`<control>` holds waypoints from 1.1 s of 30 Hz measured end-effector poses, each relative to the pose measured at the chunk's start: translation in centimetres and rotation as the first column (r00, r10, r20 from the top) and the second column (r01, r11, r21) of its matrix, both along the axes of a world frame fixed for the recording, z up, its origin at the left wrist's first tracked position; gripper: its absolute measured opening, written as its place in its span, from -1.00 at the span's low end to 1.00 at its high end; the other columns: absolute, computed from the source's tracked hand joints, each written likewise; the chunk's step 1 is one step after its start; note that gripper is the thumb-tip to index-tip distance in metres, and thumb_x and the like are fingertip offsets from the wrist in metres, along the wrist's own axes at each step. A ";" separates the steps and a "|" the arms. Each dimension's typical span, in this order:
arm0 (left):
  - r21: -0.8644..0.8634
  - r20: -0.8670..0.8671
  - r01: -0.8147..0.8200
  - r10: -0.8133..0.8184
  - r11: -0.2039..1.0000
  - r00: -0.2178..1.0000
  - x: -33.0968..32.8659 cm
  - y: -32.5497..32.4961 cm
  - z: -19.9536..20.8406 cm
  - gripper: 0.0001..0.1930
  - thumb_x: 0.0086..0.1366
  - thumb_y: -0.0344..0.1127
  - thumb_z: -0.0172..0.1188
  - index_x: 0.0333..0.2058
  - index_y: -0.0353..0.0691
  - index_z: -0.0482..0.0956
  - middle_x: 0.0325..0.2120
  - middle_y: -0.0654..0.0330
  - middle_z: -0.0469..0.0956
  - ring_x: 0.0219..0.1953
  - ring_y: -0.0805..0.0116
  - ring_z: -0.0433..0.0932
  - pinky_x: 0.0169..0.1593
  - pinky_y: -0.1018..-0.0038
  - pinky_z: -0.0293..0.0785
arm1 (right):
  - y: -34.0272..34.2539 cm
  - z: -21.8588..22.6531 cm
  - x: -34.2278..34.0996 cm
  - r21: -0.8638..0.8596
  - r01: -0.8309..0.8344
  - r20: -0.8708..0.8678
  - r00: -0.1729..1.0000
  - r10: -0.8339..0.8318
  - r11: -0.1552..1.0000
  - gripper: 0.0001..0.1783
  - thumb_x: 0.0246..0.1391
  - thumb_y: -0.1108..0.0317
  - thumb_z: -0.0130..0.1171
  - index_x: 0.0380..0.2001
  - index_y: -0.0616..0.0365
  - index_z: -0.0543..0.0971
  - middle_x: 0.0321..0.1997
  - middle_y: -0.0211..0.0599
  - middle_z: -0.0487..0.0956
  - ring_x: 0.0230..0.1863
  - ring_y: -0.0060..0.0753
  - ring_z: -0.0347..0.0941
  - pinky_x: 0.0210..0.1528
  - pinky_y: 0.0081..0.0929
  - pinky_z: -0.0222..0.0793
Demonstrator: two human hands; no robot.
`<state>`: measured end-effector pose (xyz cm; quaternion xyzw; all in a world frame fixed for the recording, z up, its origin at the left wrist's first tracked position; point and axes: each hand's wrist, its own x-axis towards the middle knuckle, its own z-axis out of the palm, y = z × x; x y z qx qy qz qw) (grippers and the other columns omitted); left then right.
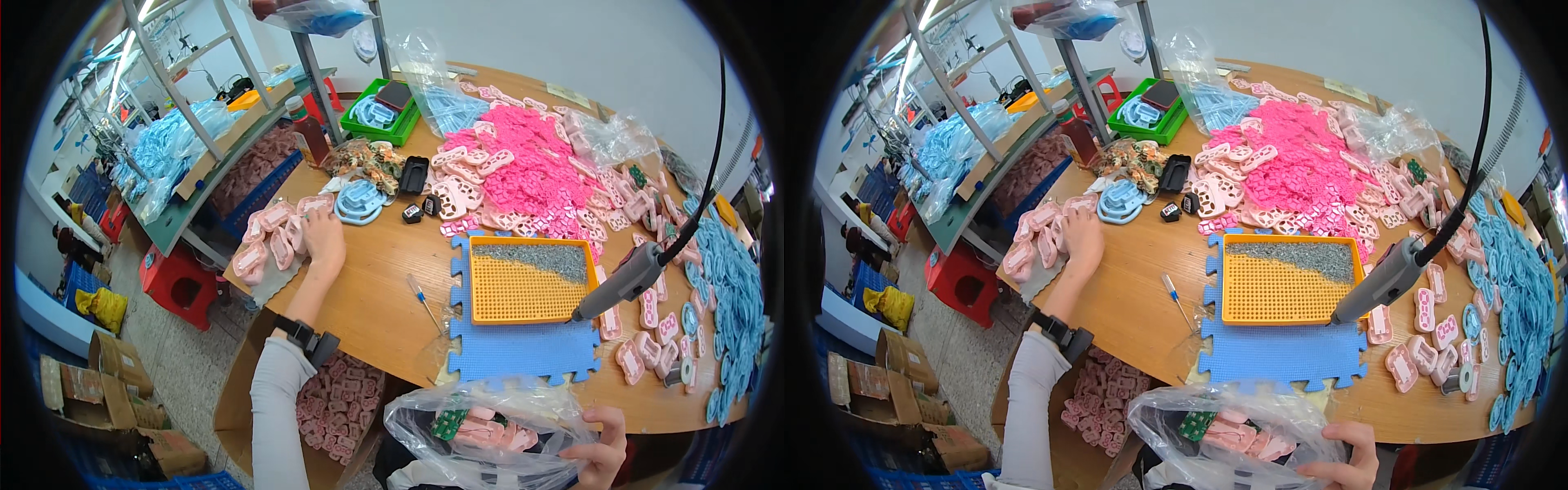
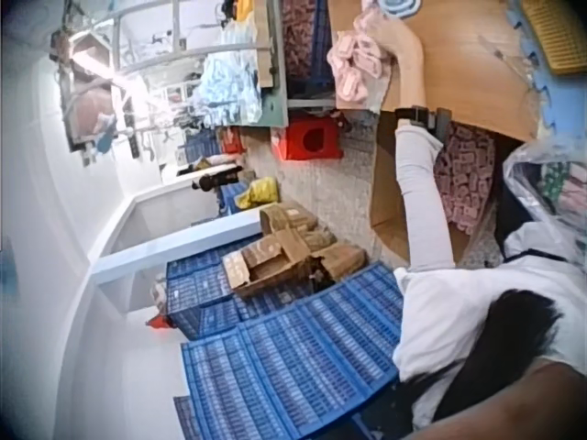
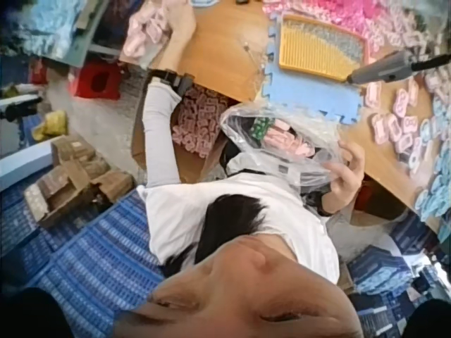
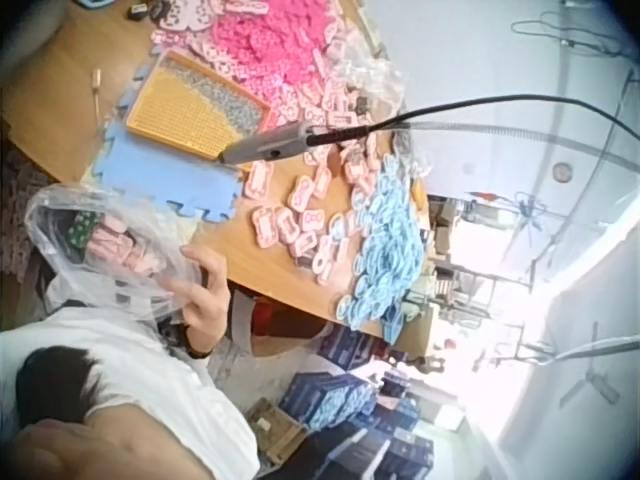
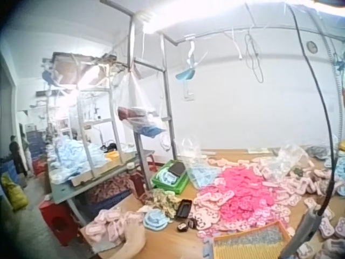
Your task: Assembling electronic components into plastic housings and bagging them.
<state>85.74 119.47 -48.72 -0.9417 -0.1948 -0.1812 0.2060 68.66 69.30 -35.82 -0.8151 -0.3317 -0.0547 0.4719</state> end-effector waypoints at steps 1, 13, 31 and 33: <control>-0.005 -0.004 0.006 -0.006 1.000 1.000 -0.2 -0.3 0.0 -0.78 0.02 -0.27 0.22 -0.34 -0.21 0.56 -0.19 0.13 0.42 -0.05 0.15 0.31 0.02 0.25 0.19 | -0.1 0.0 0.0 0.015 0.020 -0.034 0.999 -0.020 1.000 -0.81 -0.33 0.48 0.08 -0.53 0.26 0.59 -0.03 0.13 0.40 0.00 0.06 0.32 0.03 -0.20 0.18; -0.124 0.294 0.318 -0.272 0.940 0.917 -4.6 -1.8 0.4 -0.84 0.04 -0.35 0.22 -0.38 -0.23 0.52 -0.21 0.18 0.38 0.00 0.18 0.28 0.01 0.28 0.18 | 0.6 -0.8 1.0 0.054 0.028 -0.065 0.998 -0.024 0.998 -0.83 -0.29 0.49 0.07 -0.52 0.28 0.58 -0.03 0.14 0.38 0.01 0.06 0.32 0.07 -0.18 0.17; -0.482 0.448 0.666 -0.493 0.570 0.746 -11.7 -5.5 0.6 -0.83 -0.02 -0.49 0.28 -0.45 -0.29 0.45 -0.06 0.04 0.40 0.00 0.05 0.37 0.03 0.29 0.33 | 1.4 -0.9 1.3 0.069 0.048 -0.093 0.995 -0.042 0.996 -0.80 -0.28 0.40 0.08 -0.54 0.28 0.59 -0.06 0.15 0.40 -0.02 0.06 0.33 0.05 -0.18 0.18; -0.518 0.455 0.658 -0.475 0.547 0.753 -11.4 -5.0 -0.2 -0.81 -0.01 -0.49 0.28 -0.44 -0.29 0.44 -0.05 0.02 0.41 -0.01 0.07 0.38 0.02 0.32 0.34 | 1.2 -2.0 1.3 0.086 0.091 -0.089 0.993 -0.083 0.992 -0.84 -0.36 0.35 0.14 -0.61 0.14 0.61 -0.11 0.02 0.41 -0.07 -0.05 0.33 -0.04 -0.26 0.19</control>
